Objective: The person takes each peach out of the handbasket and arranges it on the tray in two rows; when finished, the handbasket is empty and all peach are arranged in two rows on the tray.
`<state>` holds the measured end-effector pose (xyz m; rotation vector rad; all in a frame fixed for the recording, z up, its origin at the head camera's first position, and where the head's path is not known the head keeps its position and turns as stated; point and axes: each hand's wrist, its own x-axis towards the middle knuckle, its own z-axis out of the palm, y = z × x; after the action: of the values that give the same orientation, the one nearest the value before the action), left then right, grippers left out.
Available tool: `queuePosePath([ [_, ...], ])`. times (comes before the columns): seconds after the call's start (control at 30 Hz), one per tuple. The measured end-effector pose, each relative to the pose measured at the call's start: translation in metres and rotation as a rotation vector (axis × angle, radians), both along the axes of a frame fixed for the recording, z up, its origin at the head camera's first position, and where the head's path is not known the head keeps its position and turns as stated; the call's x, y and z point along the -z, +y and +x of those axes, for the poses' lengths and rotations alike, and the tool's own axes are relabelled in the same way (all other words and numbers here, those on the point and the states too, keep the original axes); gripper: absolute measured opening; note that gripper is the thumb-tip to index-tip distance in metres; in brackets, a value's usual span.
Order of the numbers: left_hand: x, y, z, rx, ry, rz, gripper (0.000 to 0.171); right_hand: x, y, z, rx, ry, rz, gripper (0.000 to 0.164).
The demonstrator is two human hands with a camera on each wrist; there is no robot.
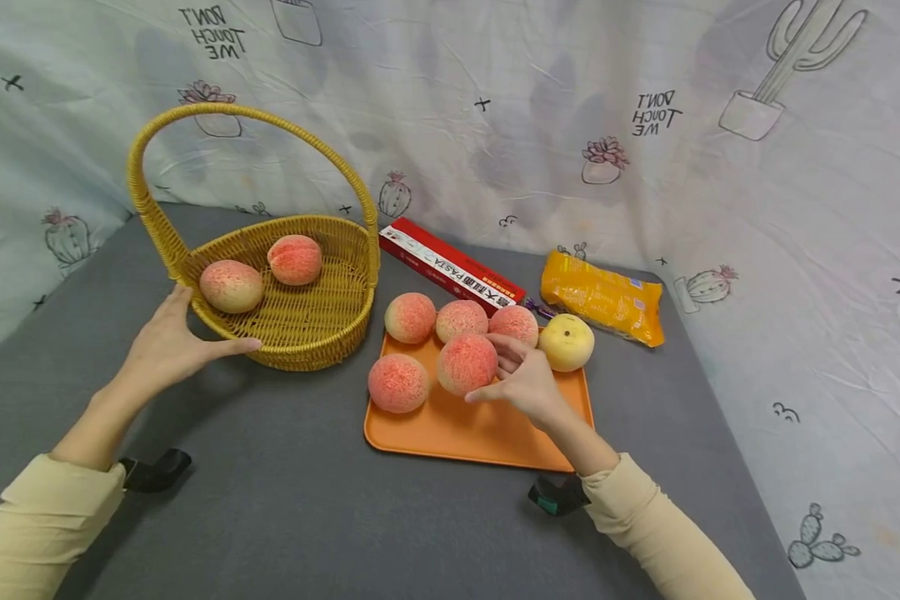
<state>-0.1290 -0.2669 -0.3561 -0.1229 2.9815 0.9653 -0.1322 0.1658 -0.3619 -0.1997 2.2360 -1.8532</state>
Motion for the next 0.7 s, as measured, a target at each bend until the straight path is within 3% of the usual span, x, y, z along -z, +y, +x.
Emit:
queuePosePath([
  [0.47, -0.001, -0.001, -0.001, 0.008, -0.003, 0.002, 0.131, 0.025, 0.0, 0.0, -0.066, -0.079, 0.053, 0.084],
  [0.7, -0.001, 0.0, 0.0, 0.003, -0.007, -0.003, 0.131, 0.034, -0.001, 0.0, -0.123, -0.063, 0.029, 0.086],
])
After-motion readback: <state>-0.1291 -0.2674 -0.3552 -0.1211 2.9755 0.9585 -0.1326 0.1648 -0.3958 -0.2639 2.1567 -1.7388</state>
